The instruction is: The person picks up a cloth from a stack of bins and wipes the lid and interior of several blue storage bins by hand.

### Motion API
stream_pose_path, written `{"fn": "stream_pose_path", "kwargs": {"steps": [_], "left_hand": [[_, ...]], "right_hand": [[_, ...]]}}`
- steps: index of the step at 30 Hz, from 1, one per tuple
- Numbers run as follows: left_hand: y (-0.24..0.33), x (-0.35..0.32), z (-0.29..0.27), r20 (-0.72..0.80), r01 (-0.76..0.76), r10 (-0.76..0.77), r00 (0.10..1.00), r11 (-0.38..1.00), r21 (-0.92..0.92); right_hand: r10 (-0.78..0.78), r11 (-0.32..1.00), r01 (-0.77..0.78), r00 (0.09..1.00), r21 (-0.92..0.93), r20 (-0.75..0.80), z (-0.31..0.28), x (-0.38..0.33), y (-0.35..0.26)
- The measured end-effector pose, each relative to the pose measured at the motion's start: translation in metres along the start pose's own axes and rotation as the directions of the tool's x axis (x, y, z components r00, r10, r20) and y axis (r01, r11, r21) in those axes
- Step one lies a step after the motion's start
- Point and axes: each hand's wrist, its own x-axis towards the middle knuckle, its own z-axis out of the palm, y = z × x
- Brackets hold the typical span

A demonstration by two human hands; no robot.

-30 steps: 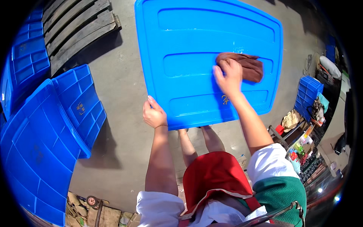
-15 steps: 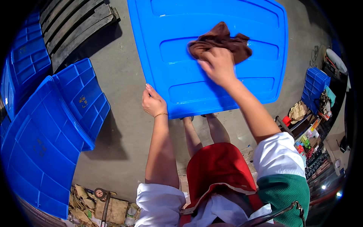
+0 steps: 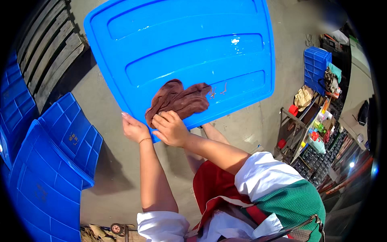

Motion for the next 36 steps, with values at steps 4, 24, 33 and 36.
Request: {"fn": "stream_pose_path", "kwargs": {"steps": [4,24,33,36], "left_hand": [[-0.004,-0.001,0.002,-0.04,-0.065,0.063,0.997,0.998,-0.026],[-0.002,0.002,0.0,-0.03,-0.013,0.013,0.999,1.0,0.008],[-0.012,0.002,0.002,0.002,0.011,-0.012,1.0,0.999,0.037],[-0.005,0.001,0.002,-0.009,-0.012,0.012,1.0,0.999,0.029]], "right_hand": [[-0.163,0.984,0.165,0.986,-0.071,0.028,-0.029,-0.041,0.032],[0.237,0.906,-0.29,0.951,-0.308,-0.198,-0.135,-0.145,0.131],[0.355,0.771,-0.566,0.762,-0.292,-0.542,-0.235,-0.121,0.253],[0.331,0.77,-0.545,0.786,-0.333,-0.522,-0.246,-0.06,0.279]]}}
